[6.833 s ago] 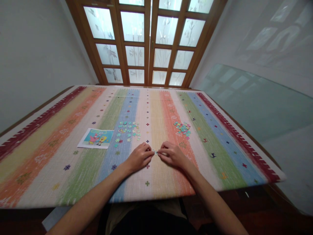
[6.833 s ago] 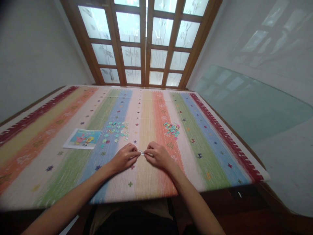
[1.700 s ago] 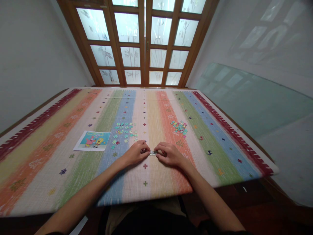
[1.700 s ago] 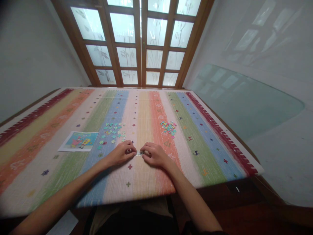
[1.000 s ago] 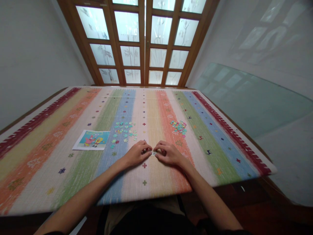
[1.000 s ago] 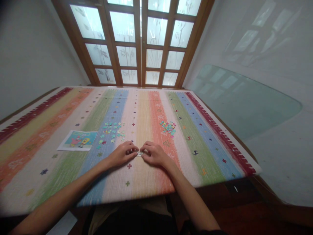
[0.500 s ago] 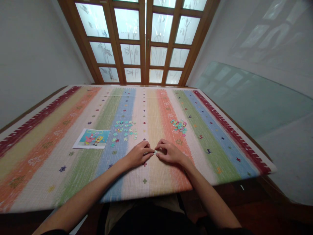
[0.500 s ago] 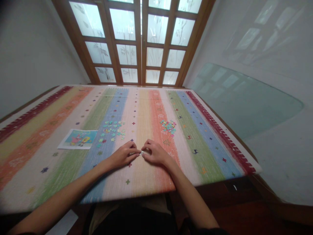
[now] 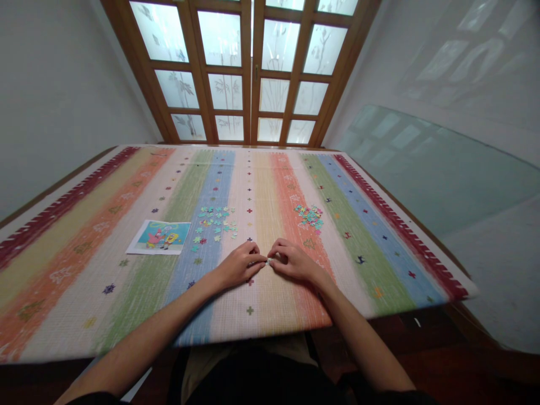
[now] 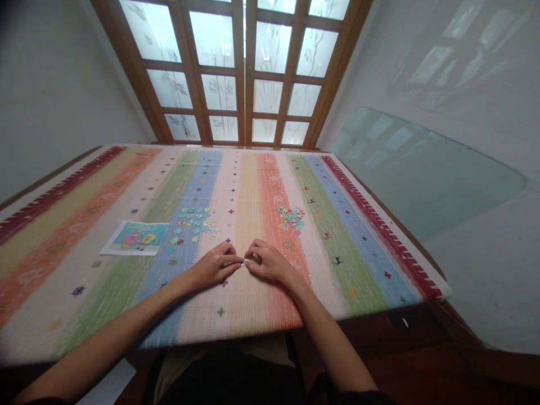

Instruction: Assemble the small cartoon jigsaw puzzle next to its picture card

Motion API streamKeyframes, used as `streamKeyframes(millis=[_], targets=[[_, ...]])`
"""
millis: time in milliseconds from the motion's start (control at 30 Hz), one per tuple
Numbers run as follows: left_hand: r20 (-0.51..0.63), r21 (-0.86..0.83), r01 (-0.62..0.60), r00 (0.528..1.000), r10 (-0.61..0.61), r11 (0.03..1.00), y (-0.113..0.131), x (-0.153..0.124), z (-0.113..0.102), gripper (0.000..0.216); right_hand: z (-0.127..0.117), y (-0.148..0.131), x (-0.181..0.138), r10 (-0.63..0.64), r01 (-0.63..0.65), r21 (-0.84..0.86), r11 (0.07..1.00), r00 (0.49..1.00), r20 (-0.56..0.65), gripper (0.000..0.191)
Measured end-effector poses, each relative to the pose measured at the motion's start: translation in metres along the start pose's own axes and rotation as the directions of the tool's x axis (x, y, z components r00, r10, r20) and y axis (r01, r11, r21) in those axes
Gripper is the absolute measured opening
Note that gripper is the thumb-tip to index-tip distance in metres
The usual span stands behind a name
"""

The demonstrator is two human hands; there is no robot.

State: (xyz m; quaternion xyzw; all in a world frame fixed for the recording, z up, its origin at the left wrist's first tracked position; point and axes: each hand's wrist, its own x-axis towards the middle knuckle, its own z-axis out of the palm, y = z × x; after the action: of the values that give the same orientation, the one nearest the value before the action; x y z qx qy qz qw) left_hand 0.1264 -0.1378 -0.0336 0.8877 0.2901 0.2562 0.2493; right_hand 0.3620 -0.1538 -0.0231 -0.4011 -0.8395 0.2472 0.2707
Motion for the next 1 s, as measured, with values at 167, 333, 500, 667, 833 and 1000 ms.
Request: streamKeyframes(millis=[167,333,500,667,833,1000], targets=[[0.002,0.002,-0.007,1.0,0.007,1.0,0.0,0.0,-0.001,0.02,0.0,0.001,0.0,-0.012,0.012,-0.018,1.0,1.0,-0.006,0.01],[-0.016,-0.008,-0.031,0.999,0.031,0.999,0.0,0.0,0.0,0.018,0.001,0.002,-0.001,-0.028,0.028,-0.021,0.999,0.999,-0.019,0.008],[-0.035,-0.006,-0.046,0.998,0.046,0.999,0.0,0.001,0.0,0.017,0.002,0.002,-0.001,-0.049,0.048,-0.052,0.998,0.998,-0.026,0.008],[-0.02,-0.021,-0.034,0.999,0.034,0.999,0.002,0.001,-0.002,0.016,0.004,0.001,-0.001,-0.058,0.056,-0.064,0.996,0.997,-0.041,0.008],[-0.002,0.007,-0.017,1.0,0.017,1.0,0.005,0.0,-0.01,0.037,0.004,0.0,-0.003,-0.063,0.06,-0.06,0.996,0.997,-0.048,0.007],[-0.074,0.085,-0.008,0.997,0.014,0.996,0.001,-0.007,-0.039,0.042,0.001,-0.001,-0.002,-0.036,0.034,-0.044,0.998,0.999,-0.04,0.014]])
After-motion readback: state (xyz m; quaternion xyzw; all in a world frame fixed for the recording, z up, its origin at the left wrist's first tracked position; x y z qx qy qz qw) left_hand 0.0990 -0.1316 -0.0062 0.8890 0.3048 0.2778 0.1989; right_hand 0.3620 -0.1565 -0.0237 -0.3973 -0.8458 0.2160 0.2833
